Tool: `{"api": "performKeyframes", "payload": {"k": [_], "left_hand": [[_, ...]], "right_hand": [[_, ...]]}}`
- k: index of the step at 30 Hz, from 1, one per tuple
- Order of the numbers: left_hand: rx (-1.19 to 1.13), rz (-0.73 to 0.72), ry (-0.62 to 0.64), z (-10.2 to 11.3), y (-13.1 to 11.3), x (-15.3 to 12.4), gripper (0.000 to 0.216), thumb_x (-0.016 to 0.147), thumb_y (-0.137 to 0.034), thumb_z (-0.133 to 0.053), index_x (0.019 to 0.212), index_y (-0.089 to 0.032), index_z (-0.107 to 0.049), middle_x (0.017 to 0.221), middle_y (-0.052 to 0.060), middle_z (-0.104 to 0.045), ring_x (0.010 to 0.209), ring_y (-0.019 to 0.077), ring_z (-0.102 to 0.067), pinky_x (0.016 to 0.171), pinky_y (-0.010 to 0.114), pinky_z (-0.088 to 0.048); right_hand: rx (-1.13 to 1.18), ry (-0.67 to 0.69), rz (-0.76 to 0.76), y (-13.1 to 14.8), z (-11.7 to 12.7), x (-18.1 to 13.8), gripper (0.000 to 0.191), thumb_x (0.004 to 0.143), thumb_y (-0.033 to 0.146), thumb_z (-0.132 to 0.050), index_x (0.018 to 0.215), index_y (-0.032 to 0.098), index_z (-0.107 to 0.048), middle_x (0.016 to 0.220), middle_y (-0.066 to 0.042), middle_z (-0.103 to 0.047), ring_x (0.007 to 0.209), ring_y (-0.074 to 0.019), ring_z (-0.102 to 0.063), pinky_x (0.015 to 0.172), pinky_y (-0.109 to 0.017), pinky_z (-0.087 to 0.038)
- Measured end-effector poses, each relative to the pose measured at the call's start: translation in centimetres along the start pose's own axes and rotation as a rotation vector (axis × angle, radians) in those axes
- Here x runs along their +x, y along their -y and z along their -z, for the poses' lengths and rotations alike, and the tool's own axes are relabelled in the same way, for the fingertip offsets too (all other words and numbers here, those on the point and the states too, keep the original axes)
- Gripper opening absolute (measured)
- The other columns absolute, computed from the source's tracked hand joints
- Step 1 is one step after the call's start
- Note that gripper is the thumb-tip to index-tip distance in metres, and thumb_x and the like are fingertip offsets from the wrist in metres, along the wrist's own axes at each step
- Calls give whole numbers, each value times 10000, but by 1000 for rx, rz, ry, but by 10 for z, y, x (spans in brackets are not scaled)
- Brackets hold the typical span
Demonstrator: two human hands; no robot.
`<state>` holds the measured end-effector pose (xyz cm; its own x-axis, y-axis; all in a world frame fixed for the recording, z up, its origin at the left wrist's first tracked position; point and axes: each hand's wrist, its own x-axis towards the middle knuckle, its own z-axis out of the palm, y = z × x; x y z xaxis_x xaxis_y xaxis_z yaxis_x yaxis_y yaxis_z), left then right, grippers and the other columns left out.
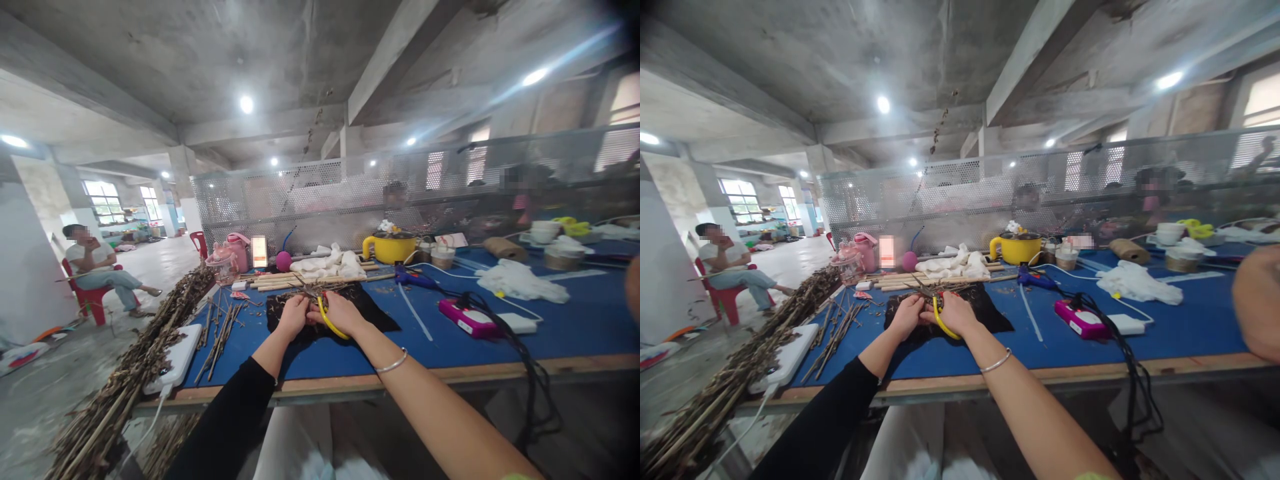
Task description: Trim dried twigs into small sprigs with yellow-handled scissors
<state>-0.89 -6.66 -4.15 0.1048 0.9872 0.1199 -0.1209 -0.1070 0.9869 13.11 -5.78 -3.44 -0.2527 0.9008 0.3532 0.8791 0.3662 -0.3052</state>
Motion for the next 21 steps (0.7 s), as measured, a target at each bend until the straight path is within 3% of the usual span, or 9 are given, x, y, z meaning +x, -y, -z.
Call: {"api": "performKeyframes", "payload": {"k": [15,21], "left_hand": [[69,-93,-18,2,5,5,207,788,-334,-424,696,-157,-480,521,-13,-546,372,93,-466,404,228,-414],[233,-201,-42,5,3,4,271,807,-355,-392,631,-161,-460,458,-21,-506,317,71,-401,336,186,-315]], "right_hand": [[4,49,-99,7,3,-1,655,626,715,-474,966,158,-524,925,-139,-630,881,-283,-593,692,-318,-407],[38,88,-118,5,2,1,639,641,718,-450,957,175,-564,934,-135,-635,876,-272,-596,679,-305,-413]]}}
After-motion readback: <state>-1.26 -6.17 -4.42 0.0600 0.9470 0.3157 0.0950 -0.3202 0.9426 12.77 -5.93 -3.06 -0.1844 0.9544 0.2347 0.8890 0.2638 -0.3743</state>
